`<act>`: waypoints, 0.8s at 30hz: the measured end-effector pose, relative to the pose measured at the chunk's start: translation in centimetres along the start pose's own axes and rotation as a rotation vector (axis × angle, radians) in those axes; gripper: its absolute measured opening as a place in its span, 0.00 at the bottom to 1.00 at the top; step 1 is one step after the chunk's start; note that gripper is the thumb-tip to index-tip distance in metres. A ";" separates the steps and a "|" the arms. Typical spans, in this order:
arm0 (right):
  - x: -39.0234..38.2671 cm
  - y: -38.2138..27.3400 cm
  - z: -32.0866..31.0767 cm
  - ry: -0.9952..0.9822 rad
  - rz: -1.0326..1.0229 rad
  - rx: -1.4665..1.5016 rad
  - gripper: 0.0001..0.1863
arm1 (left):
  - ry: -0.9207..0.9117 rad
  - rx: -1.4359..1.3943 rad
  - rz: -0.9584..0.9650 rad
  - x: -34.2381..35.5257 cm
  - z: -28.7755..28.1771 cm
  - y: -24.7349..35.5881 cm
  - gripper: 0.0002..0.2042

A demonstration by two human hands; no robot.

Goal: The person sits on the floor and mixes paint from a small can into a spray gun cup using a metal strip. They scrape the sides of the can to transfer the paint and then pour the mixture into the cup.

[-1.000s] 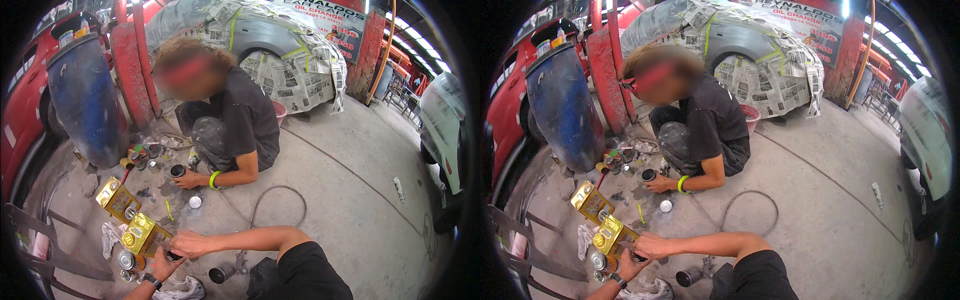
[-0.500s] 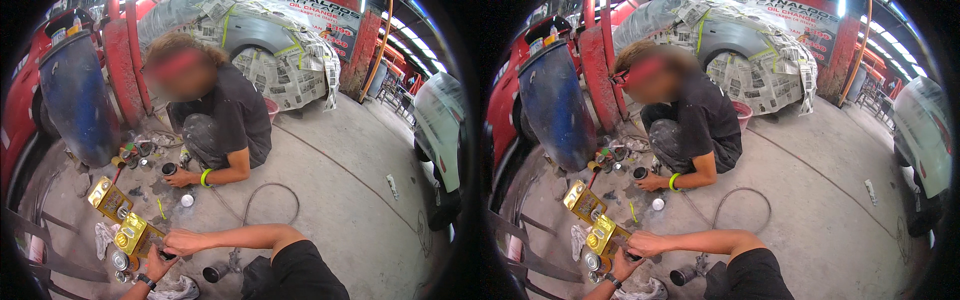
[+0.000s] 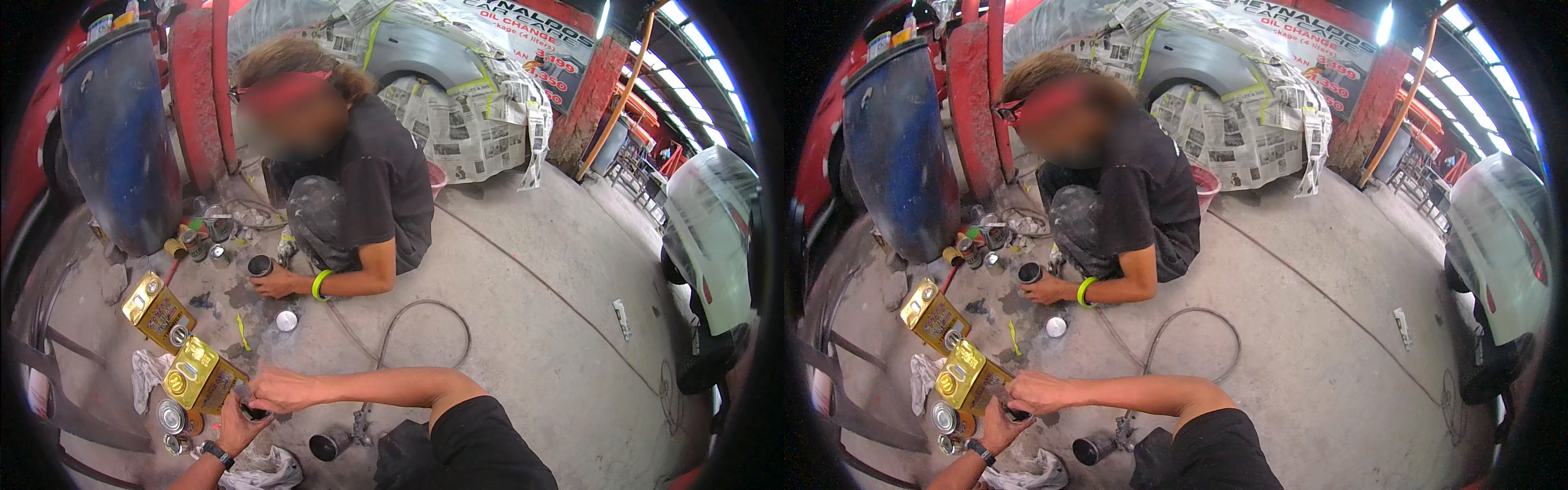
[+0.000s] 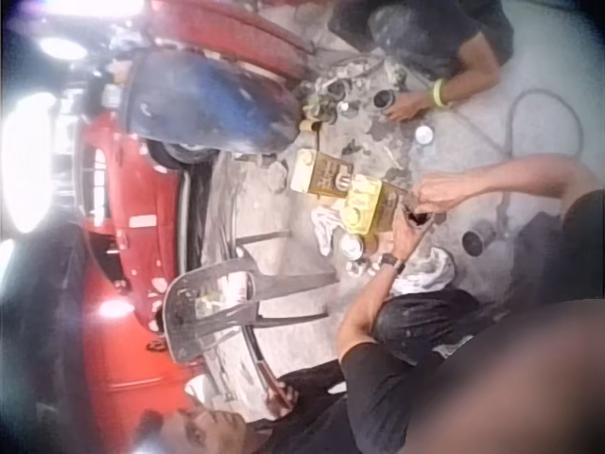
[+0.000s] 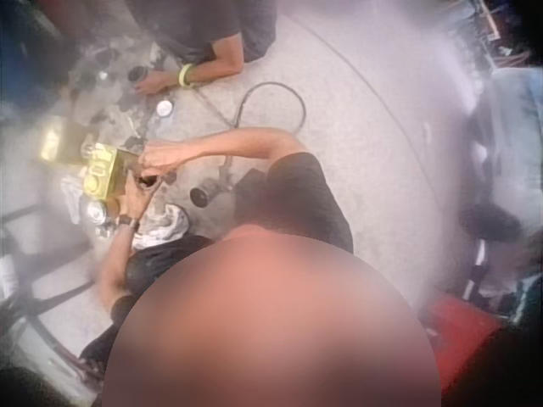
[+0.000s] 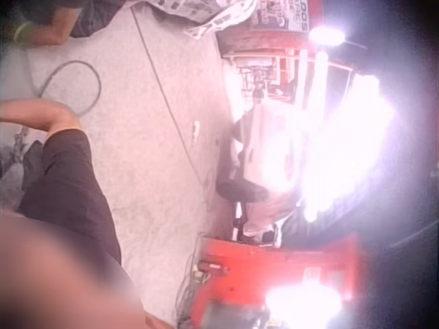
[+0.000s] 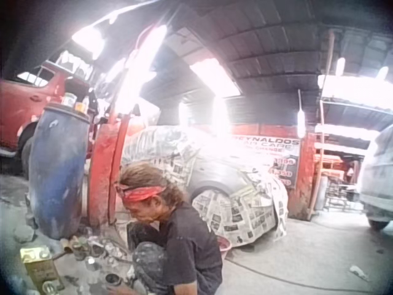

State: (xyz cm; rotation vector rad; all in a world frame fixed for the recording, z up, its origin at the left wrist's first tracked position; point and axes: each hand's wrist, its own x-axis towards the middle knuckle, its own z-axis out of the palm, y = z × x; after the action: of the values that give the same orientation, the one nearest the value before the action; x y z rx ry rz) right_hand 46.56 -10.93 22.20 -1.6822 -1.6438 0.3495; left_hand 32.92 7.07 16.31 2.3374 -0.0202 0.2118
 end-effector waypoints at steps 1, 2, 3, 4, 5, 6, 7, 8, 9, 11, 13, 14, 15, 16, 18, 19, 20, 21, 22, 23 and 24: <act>-0.1 0.1 0.0 0.008 0.006 -0.037 0.15 | -0.009 -0.009 -0.015 0.0 -0.1 0.3 0.35; -0.2 0.2 0.1 0.016 0.013 -0.074 0.15 | -0.018 -0.017 -0.031 -0.1 -0.2 0.5 0.35; -0.3 0.2 0.3 0.024 0.020 -0.111 0.14 | -0.012 0.001 -0.035 -0.2 -0.1 0.3 0.35; -0.3 0.3 0.4 0.088 -0.020 -0.121 0.14 | -0.005 0.019 -0.039 -0.3 0.0 0.0 0.35; -0.2 0.4 0.5 0.153 -0.061 -0.131 0.14 | 0.000 0.037 -0.041 -0.2 0.1 -0.1 0.35; -0.1 0.4 0.6 0.218 -0.101 -0.142 0.14 | 0.006 0.045 -0.034 -0.3 0.1 -0.1 0.35; -0.2 0.5 0.5 0.125 -0.076 -0.130 0.14 | 0.011 0.053 -0.027 -0.3 0.2 0.0 0.35; -0.1 0.4 0.3 0.034 -0.056 -0.116 0.14 | 0.018 0.065 -0.020 -0.3 0.1 0.1 0.35; 0.0 0.4 0.2 -0.057 -0.035 -0.103 0.13 | -0.001 0.016 -0.041 -0.3 -0.1 0.2 0.35; -0.2 0.3 0.6 0.044 -0.039 -0.192 0.13 | -0.039 -0.084 -0.084 -0.1 -0.3 0.5 0.35; -0.2 0.3 0.7 0.071 -0.028 -0.202 0.13 | 0.027 0.018 0.023 -0.1 -0.2 0.3 0.35; 0.1 -0.5 -0.1 0.048 -0.018 -0.166 0.13 | 0.061 0.071 0.075 -0.2 -0.1 0.1 0.35; 0.3 -1.0 -0.5 0.025 -0.008 -0.130 0.13 | 0.052 0.046 0.041 -0.2 0.0 -0.2 0.35; 0.3 -0.6 -0.3 -0.009 -0.020 -0.135 0.13 | 0.043 0.021 0.006 -0.3 0.2 -0.7 0.35; -0.2 0.2 0.4 -0.075 -0.033 -0.143 0.13 | 0.011 -0.016 -0.047 -0.3 0.2 -0.5 0.35; -0.4 0.5 1.0 0.002 -0.038 -0.181 0.13 | -0.009 -0.026 -0.067 -0.4 0.2 -0.4 0.35; -0.3 0.3 1.2 0.076 -0.047 -0.220 0.13 | -0.024 -0.035 -0.087 -0.4 0.1 -0.2 0.36; -0.3 0.3 1.3 0.149 -0.056 -0.259 0.13 | -0.029 -0.008 -0.075 -0.4 0.2 -0.6 0.36; -0.4 0.2 1.3 0.087 -0.039 -0.196 0.13 | -0.035 0.019 -0.063 -0.4 0.4 -1.3 0.36; -0.2 -0.2 1.0 0.028 -0.031 -0.135 0.13 | -0.036 0.055 -0.050 -0.3 0.3 -1.7 0.36; 0.0 -0.5 0.7 -0.031 -0.022 -0.074 0.12 | -0.014 0.020 -0.035 -0.3 0.5 -2.0 0.36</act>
State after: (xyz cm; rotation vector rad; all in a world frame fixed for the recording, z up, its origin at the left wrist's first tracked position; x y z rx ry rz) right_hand 45.77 -10.72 22.05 -1.7198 -1.7158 0.3085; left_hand 32.87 8.14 14.52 2.3570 0.0168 0.1793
